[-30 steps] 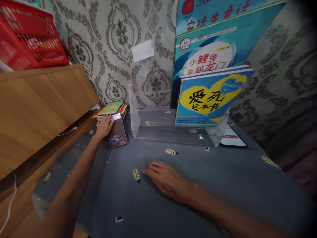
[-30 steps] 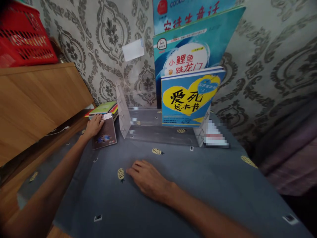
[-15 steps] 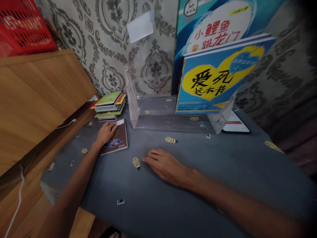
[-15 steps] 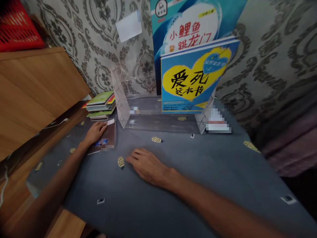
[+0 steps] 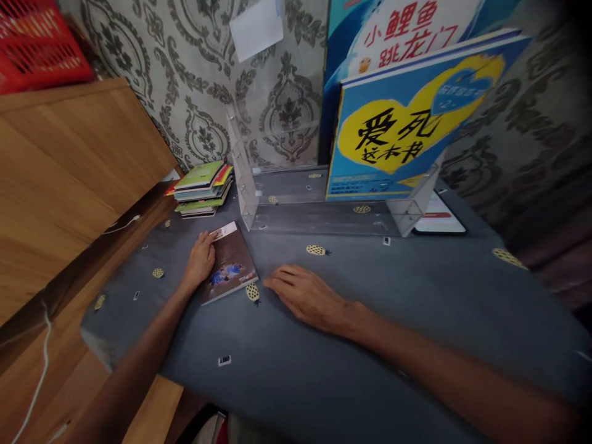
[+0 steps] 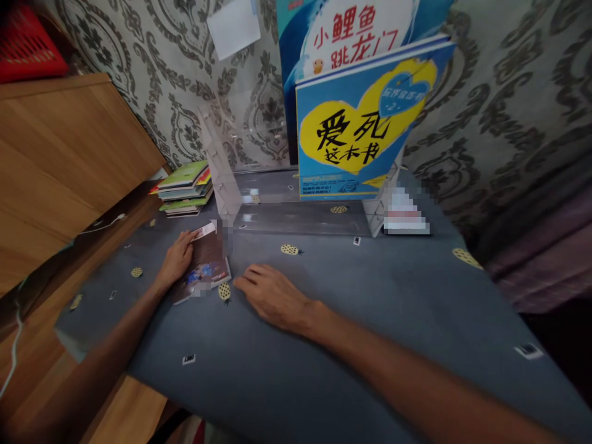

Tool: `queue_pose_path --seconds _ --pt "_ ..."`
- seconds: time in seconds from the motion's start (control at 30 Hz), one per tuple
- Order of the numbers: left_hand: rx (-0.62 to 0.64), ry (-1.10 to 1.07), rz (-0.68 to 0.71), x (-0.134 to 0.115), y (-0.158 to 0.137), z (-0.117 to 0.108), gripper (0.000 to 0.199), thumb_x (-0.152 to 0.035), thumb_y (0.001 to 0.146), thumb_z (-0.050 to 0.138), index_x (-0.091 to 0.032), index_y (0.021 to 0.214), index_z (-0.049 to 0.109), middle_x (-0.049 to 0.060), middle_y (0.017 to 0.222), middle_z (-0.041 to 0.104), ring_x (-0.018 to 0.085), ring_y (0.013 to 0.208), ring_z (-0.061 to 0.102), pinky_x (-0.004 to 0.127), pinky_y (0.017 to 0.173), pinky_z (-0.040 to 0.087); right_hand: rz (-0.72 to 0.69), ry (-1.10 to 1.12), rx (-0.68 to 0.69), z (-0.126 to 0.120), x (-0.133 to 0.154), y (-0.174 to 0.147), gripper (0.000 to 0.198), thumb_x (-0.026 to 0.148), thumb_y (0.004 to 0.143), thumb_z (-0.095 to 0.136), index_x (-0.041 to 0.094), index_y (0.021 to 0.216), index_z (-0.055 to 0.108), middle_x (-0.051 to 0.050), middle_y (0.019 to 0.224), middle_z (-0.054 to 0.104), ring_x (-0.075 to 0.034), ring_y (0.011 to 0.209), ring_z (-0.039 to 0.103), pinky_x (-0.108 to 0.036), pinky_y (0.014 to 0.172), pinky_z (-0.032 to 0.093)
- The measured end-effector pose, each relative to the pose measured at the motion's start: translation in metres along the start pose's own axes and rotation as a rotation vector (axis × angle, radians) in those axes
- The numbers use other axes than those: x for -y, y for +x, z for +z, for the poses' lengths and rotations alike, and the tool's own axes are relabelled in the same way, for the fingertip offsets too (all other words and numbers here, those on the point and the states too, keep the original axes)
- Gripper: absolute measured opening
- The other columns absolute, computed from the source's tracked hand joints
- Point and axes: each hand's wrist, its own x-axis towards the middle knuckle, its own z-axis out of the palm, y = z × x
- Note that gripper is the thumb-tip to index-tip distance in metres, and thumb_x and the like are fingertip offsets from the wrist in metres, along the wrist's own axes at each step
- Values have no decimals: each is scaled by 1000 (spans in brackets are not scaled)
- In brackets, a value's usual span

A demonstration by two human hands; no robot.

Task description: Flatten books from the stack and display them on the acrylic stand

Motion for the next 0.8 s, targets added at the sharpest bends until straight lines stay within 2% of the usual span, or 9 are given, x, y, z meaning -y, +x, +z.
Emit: queue_pose_path --seconds 0.13,0.27,0.37,0.53,0.63,0.8 --pt "-3 68 36 -29 -22 -17 52 -21 98 35 -16 144 56 14 144 60 29 132 56 47 114 44 -83 -1 -153 -1 1 -1 31 18 107 37 12 115 67 -13 107 73 -23 105 63 -41 92 56" --pt "88 234 12 -62 -35 -47 42 -41 100 46 -24 132 67 12 117 70 30 108 66 39 90 52 -169 0 -269 -6 8 -3 28 19 106 41 11 112 68 -12 104 75 -22 105 64 -39 93 54" --pt "193 204 -8 -86 -44 -62 40 -51 100 48 -28 122 71 8 105 71 26 97 68 31 73 47 -224 -85 -199 -14 23 -5 26 17 105 43 13 104 69 -10 95 75 -21 97 65 -40 91 53" --pt "305 -33 -18 -115 -55 -59 39 -50 97 56 -19 117 70 1 74 68 19 72 64 27 63 37 -244 -215 45 -20 57 -5 14 10 97 56 14 90 67 -5 88 72 -22 88 65 -39 89 52" --pt "346 -228 14 -126 -61 -50 43 -46 96 55 -14 123 63 -3 65 62 17 61 58 26 60 36 -173 -219 84 -16 65 -7 11 14 98 58 12 96 68 -10 100 72 -24 100 65 -41 97 50" --pt "351 -352 133 -132 -63 -42 36 -40 97 48 -15 122 58 -4 63 60 17 57 58 27 59 37 -54 -244 117 -7 61 -12 28 18 102 50 7 123 65 -18 128 68 -28 124 60 -44 109 46"
